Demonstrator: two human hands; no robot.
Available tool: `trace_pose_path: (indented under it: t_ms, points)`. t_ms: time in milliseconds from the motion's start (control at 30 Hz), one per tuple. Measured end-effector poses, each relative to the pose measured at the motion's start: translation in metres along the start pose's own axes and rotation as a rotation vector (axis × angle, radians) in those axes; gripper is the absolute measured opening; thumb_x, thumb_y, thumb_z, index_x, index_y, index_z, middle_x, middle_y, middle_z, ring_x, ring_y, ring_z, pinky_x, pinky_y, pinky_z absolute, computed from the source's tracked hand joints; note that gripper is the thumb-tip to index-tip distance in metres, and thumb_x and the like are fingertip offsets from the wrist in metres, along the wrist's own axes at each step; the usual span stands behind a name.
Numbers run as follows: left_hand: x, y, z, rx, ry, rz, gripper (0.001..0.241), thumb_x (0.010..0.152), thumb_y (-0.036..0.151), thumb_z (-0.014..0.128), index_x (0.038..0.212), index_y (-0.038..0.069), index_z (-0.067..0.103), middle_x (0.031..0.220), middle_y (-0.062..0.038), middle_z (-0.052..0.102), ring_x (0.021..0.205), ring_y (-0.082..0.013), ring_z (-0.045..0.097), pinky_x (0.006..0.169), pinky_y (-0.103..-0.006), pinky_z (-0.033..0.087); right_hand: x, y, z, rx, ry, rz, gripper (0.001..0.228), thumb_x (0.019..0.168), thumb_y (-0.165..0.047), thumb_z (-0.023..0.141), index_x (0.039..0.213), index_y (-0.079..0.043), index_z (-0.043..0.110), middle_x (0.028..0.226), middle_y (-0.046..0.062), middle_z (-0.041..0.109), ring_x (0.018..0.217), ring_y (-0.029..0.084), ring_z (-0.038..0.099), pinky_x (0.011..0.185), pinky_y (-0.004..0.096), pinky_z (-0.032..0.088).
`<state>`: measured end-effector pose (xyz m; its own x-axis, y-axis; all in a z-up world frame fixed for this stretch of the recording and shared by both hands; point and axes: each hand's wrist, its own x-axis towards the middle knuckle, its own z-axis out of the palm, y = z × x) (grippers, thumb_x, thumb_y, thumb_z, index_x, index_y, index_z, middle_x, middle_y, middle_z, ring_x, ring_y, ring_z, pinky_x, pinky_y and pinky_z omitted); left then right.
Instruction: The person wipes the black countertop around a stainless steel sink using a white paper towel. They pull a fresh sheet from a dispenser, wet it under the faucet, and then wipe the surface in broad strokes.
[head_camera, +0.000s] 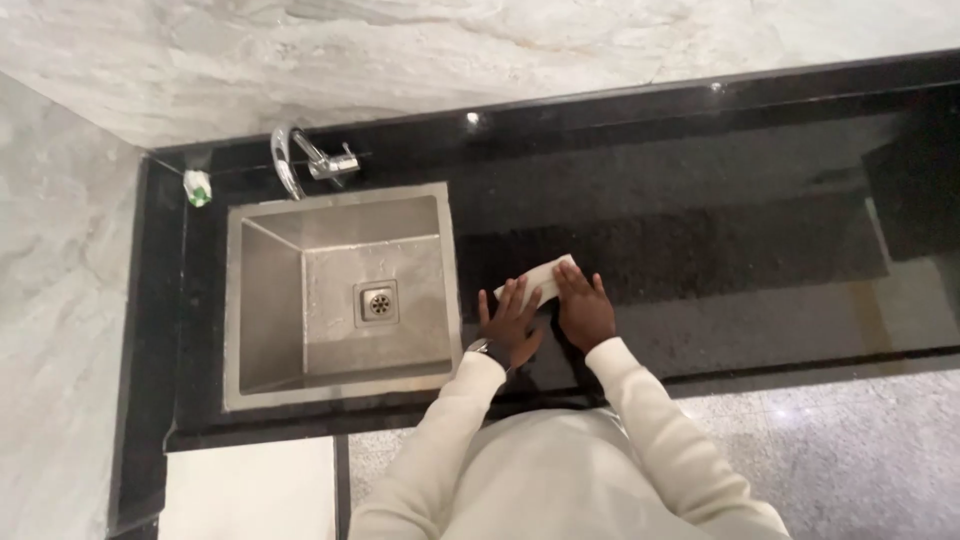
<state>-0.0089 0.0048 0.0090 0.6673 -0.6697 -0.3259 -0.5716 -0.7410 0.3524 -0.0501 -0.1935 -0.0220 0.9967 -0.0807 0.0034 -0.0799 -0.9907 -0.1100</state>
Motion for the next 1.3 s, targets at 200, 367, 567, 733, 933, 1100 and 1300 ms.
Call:
trace_pose_path:
  t_ms: [200,367,567,733,933,1100,1300]
  points:
    - [-0.060,0.003,0.020,-0.024,0.061,0.116,0.080,0.097,0.048,0.054,0.165,0.034,0.013,0.174,0.000,0.003,0.161,-0.0252,0.002,0.122,-0.0659,-0.008,-0.074,-0.023,-0.024,0.046,-0.073,-0.031,0.057,0.093,-0.017,0.056,0.149,-0.004,0.048,0.155,0.015,0.047,0.142,0.029,0.045,0.117,0.049,0.034]
    - [-0.106,0.001,0.017,-0.110,0.074,0.208,0.069,0.097,0.039,0.054,0.161,0.032,0.031,0.173,-0.001,0.016,0.160,-0.0249,0.012,0.123,-0.0627,-0.004,-0.115,-0.046,-0.047,0.027,-0.187,-0.037,0.056,0.091,-0.020,0.059,0.143,-0.001,0.051,0.150,0.019,0.051,0.134,0.032,0.053,0.113,0.048,0.040]
    - [-0.133,-0.001,0.021,-0.175,0.151,0.257,0.063,0.093,0.032,0.056,0.155,0.025,0.047,0.169,-0.005,0.027,0.156,-0.0280,0.020,0.123,-0.0618,0.000,-0.133,-0.059,-0.058,0.014,-0.267,-0.068,0.051,0.093,-0.023,0.062,0.138,0.001,0.057,0.141,0.022,0.060,0.105,0.038,0.069,0.094,0.047,0.055]
    - [-0.134,-0.021,0.033,-0.226,0.140,0.288,0.053,0.091,0.028,0.057,0.143,0.022,0.061,0.167,-0.004,0.037,0.154,-0.0292,0.029,0.124,-0.0601,0.009,-0.135,-0.081,-0.074,-0.001,-0.286,-0.159,0.036,0.088,-0.027,0.066,0.115,-0.003,0.070,0.129,0.027,0.065,0.086,0.039,0.073,0.078,0.048,0.060]
    - [-0.136,-0.014,0.023,-0.300,0.273,0.260,0.033,0.088,0.023,0.063,0.117,0.014,0.075,0.153,-0.004,0.055,0.148,-0.0268,0.043,0.125,-0.0632,0.017,-0.127,-0.104,-0.110,0.076,0.134,-0.061,0.036,0.085,-0.023,0.068,0.117,-0.007,0.072,0.125,0.017,0.067,0.113,0.036,0.066,0.089,0.046,0.056]
    - [-0.143,0.013,0.023,-0.213,0.444,0.197,0.019,0.090,0.019,0.068,0.107,0.011,0.072,0.142,-0.013,0.061,0.135,-0.0357,0.052,0.123,-0.0626,0.027,-0.141,-0.093,-0.108,0.444,0.018,-0.226,0.032,0.094,-0.023,0.069,0.121,-0.007,0.071,0.132,0.010,0.064,0.125,0.031,0.060,0.093,0.042,0.055]
    - [-0.135,0.054,0.037,-0.124,0.517,0.172,0.028,0.086,0.021,0.068,0.110,0.007,0.069,0.128,-0.017,0.061,0.124,-0.0402,0.054,0.115,-0.0645,0.030,-0.165,-0.045,-0.092,0.452,0.100,-0.391,0.035,0.092,-0.025,0.069,0.120,-0.005,0.071,0.130,0.012,0.064,0.124,0.031,0.061,0.094,0.042,0.054]
